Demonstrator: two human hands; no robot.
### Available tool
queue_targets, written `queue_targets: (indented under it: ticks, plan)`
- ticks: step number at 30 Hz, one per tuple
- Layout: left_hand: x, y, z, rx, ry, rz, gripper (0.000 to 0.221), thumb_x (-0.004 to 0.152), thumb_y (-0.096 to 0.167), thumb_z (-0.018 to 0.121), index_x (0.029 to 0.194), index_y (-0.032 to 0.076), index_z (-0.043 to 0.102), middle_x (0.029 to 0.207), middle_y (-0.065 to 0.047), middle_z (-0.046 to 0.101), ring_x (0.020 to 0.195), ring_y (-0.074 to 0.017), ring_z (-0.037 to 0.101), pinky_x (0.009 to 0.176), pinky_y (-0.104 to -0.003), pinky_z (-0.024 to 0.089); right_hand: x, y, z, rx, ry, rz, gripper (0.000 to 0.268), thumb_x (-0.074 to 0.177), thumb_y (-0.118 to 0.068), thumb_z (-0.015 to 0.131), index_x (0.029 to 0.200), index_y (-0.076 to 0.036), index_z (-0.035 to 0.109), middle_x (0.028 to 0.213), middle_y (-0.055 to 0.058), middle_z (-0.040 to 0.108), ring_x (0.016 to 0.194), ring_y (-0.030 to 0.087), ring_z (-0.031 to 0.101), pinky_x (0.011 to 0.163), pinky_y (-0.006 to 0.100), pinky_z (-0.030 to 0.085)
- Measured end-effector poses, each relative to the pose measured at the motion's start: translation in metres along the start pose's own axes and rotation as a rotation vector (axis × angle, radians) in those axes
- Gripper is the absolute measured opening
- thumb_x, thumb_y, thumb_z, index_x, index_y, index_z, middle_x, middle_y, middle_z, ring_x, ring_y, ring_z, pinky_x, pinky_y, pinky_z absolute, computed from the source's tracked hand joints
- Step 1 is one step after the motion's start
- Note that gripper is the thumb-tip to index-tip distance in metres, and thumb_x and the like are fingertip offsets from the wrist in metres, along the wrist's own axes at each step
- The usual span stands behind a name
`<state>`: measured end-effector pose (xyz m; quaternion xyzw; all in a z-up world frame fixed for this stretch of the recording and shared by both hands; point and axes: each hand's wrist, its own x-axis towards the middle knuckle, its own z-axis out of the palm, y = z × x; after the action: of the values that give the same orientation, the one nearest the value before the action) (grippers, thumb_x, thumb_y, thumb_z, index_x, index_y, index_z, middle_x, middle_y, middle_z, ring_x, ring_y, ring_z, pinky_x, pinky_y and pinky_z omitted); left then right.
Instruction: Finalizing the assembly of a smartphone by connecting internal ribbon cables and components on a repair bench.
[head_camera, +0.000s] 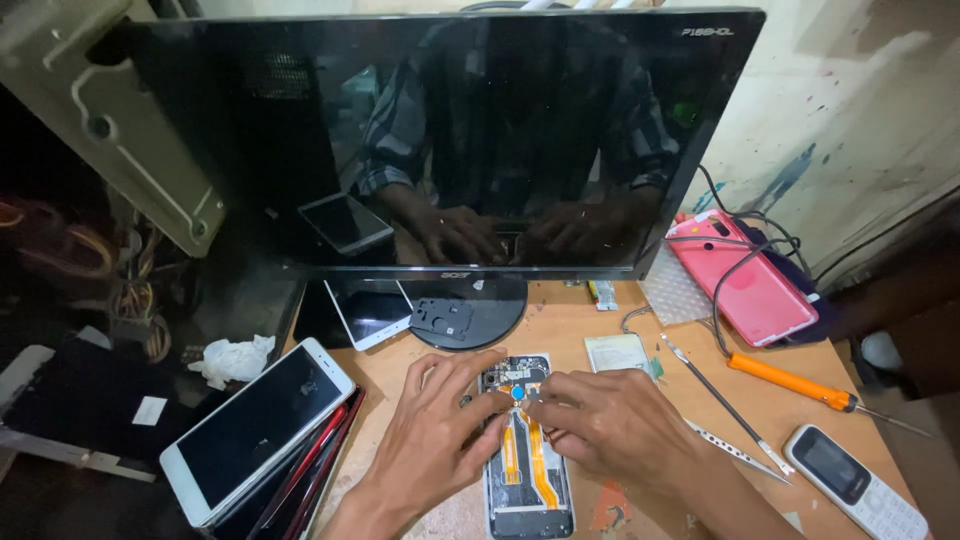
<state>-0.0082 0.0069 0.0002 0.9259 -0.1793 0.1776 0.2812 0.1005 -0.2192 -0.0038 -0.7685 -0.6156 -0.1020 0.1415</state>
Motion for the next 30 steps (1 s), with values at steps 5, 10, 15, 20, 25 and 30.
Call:
queue_targets:
  ticks: [5,10,15,20,25,30]
  plan:
    - [0.000,0.000,0.001,0.005,-0.025,-0.026,0.019,0.099,0.028,0.061,0.110,0.015,0.071,0.145,-0.014,0.058,0.128,-0.0303,0.056,0.103,-0.054,0.033,-0.003,0.003,-0.004,0.037,0.013,0.018,0.024,0.089,-0.018,0.064,0.111,-0.024,0.071,0.102,0.001,0.066,0.076,0.020,0.068,0.041,0.041,0.045]
    - [0.000,0.001,0.001,-0.001,-0.020,-0.022,0.019,0.099,0.028,0.060,0.109,0.015,0.070,0.144,-0.015,0.059,0.126,-0.0302,0.057,0.102,-0.053,0.034,-0.002,0.003,-0.005,0.074,0.010,0.037,0.028,0.086,-0.018,0.065,0.112,-0.024,0.074,0.101,0.000,0.066,0.066,0.022,0.064,0.040,0.042,0.043]
    - [0.003,0.003,0.000,0.006,-0.010,-0.028,0.020,0.099,0.026,0.059,0.108,0.014,0.071,0.145,-0.014,0.058,0.126,-0.0303,0.057,0.101,-0.053,0.034,-0.002,0.005,-0.001,0.064,-0.103,0.045,0.029,0.086,-0.020,0.065,0.114,-0.025,0.073,0.102,0.001,0.066,0.081,0.021,0.068,0.042,0.042,0.049]
    - [0.002,0.002,-0.002,0.021,0.027,-0.066,0.024,0.099,0.026,0.056,0.113,0.013,0.071,0.142,-0.014,0.061,0.124,-0.0292,0.059,0.102,-0.052,0.035,-0.001,0.000,-0.002,-0.031,-0.062,0.003,0.033,0.081,-0.020,0.072,0.114,-0.025,0.072,0.105,0.002,0.066,0.079,0.023,0.069,0.040,0.041,0.048]
    - [-0.013,0.002,0.001,0.043,-0.012,-0.168,0.032,0.095,0.021,0.061,0.126,0.015,0.066,0.149,-0.013,0.055,0.127,-0.0311,0.055,0.102,-0.053,0.042,-0.004,0.001,-0.007,-0.006,-0.136,0.034,0.036,0.082,-0.024,0.073,0.118,-0.028,0.070,0.110,0.003,0.066,0.083,0.024,0.068,0.042,0.041,0.050]
    - [-0.025,0.001,0.005,0.104,0.006,-0.232,0.032,0.098,0.027,0.058,0.126,0.011,0.065,0.146,-0.014,0.056,0.119,-0.0288,0.059,0.092,-0.048,0.050,-0.005,0.006,-0.022,0.015,0.158,0.041,0.032,0.084,-0.020,0.067,0.114,-0.025,0.074,0.097,-0.004,0.067,0.072,0.019,0.067,0.051,0.036,0.052]
